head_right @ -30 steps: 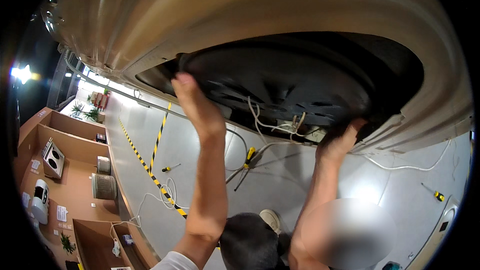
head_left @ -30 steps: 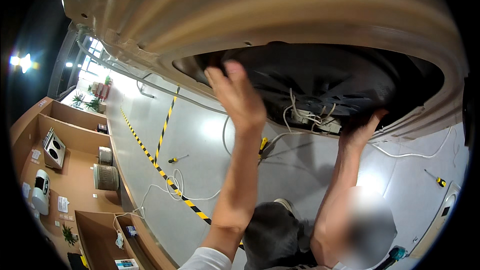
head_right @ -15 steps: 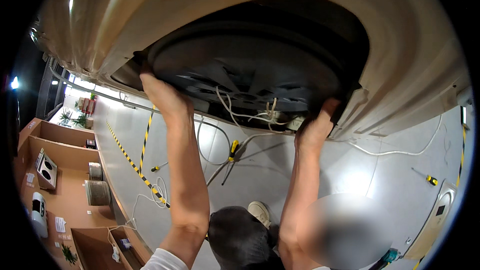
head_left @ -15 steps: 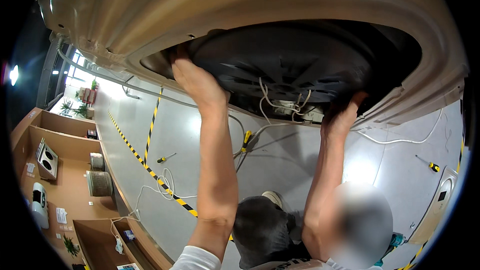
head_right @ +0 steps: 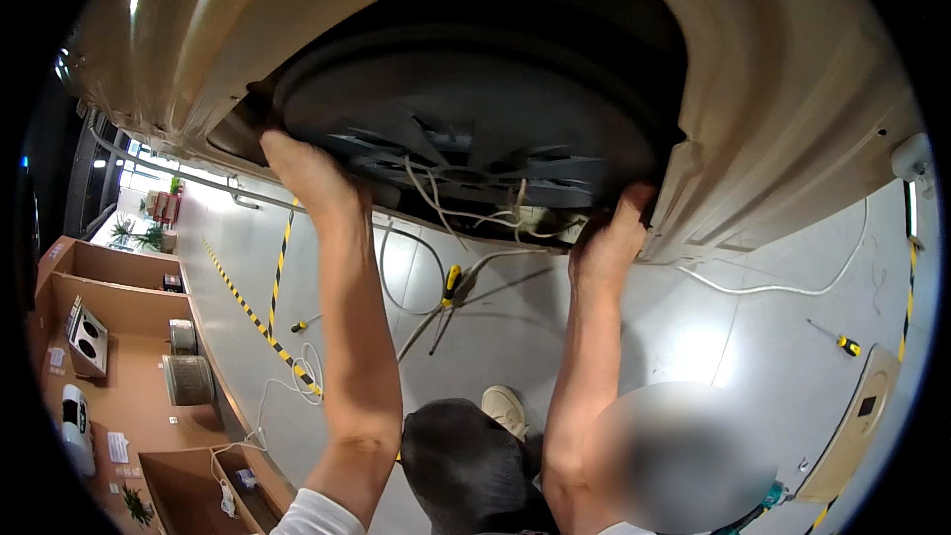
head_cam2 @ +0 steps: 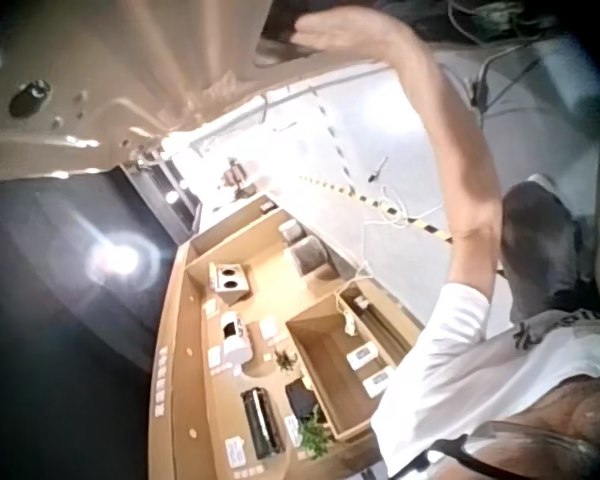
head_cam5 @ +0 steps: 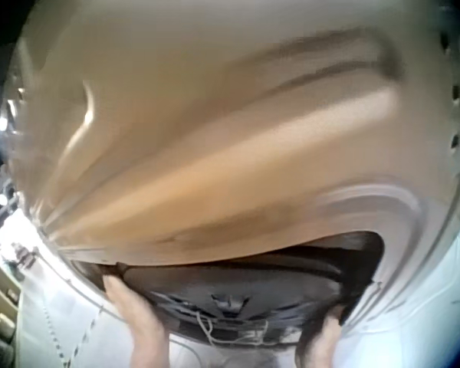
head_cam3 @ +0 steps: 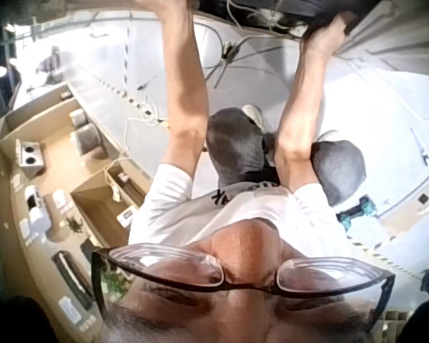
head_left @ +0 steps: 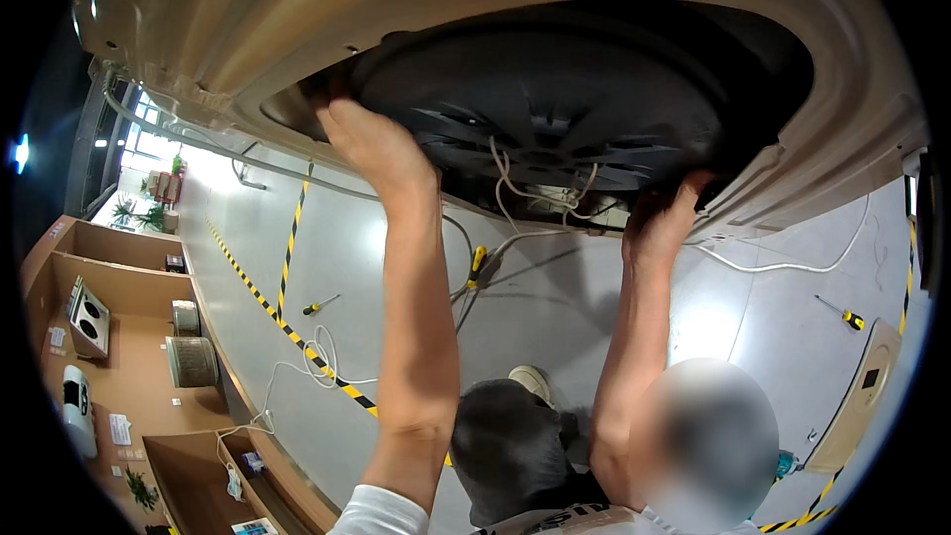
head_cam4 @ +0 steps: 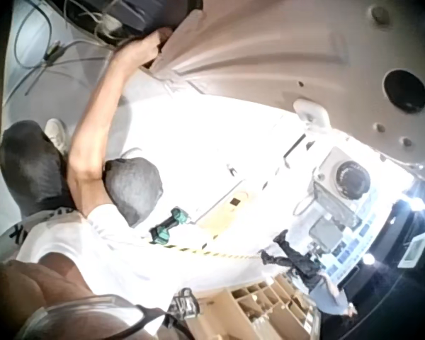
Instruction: The person removes a circular plastic cover from the back of an appliance by hand, uses a tool to loosen the central rotor, and then detaches a control module box from the frame.
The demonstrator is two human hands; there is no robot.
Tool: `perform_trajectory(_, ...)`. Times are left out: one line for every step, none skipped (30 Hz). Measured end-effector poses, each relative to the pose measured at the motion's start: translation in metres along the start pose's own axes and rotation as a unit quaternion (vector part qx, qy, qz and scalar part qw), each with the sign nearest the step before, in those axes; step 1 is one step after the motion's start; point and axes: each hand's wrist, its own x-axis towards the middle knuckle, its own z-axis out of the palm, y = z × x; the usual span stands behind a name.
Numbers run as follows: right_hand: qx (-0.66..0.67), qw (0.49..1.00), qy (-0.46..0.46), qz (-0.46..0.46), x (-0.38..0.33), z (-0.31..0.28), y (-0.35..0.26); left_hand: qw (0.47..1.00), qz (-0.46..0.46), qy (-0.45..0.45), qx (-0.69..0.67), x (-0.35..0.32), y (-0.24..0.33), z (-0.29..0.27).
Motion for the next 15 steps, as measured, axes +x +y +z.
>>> perform_trajectory(-0.014, 1.000, -0.004, -0.006, 0.000, -0.002, -0.002, 0.999, 0.016, 0.003, 0.043, -0.006, 0.005, 0.002)
perform_trajectory(-0.021, 1.000, -0.009, -0.006, -0.002, -0.001, -0.003, 0.996, 0.018, -0.003, 0.087, -0.009, 0.007, -0.002)
perform_trajectory(-0.028, 0.999, -0.014, -0.007, -0.003, 0.001, -0.002, 0.991, 0.020, -0.009, 0.132, -0.011, 0.009, -0.006)
perform_trajectory(0.002, 1.000, 0.019, 0.011, 0.002, -0.001, 0.003, 0.984, 0.021, -0.013, 0.176, -0.014, 0.011, -0.011)
perform_trajectory(0.008, 1.000, 0.013, 0.006, 0.004, -0.003, 0.004, 0.981, 0.013, -0.025, 0.191, -0.018, 0.013, -0.016)
perform_trajectory(0.014, 1.000, 0.008, 0.002, 0.006, -0.005, 0.005, 0.978, 0.004, -0.036, 0.206, -0.022, 0.015, -0.021)
perform_trajectory(0.020, 1.000, 0.002, -0.003, 0.006, -0.006, 0.006, 0.974, -0.005, -0.046, 0.221, -0.028, 0.017, -0.026)
perform_trajectory(0.024, 1.000, -0.006, -0.015, 0.004, -0.002, 0.006, 0.962, 0.056, -0.013, 0.267, -0.038, 0.016, -0.026)
perform_trajectory(0.025, 0.999, -0.009, -0.028, 0.006, -0.003, 0.009, 0.969, 0.070, -0.014, 0.236, -0.052, 0.013, -0.028)
perform_trajectory(0.026, 0.999, -0.012, -0.040, 0.008, -0.006, 0.013, 0.975, 0.084, -0.015, 0.204, -0.066, 0.010, -0.032)
perform_trajectory(0.027, 0.998, -0.013, -0.055, 0.012, -0.009, 0.013, 0.981, 0.097, -0.019, 0.170, -0.076, 0.009, -0.034)
perform_trajectory(0.027, 0.999, -0.014, -0.033, 0.010, -0.010, 0.011, 0.970, 0.071, -0.056, 0.227, -0.082, 0.012, -0.043)
perform_trajectory(0.026, 0.999, -0.011, -0.026, 0.009, -0.008, 0.012, 0.953, 0.045, -0.094, 0.284, -0.084, 0.014, -0.049)
perform_trajectory(0.022, 1.000, -0.008, -0.021, 0.008, -0.008, 0.011, 0.883, 0.200, -0.176, 0.386, -0.079, 0.012, -0.052)
perform_trajectory(0.017, 1.000, -0.005, -0.015, 0.007, -0.007, 0.010, 0.869, 0.244, -0.181, 0.390, -0.077, 0.008, -0.049)
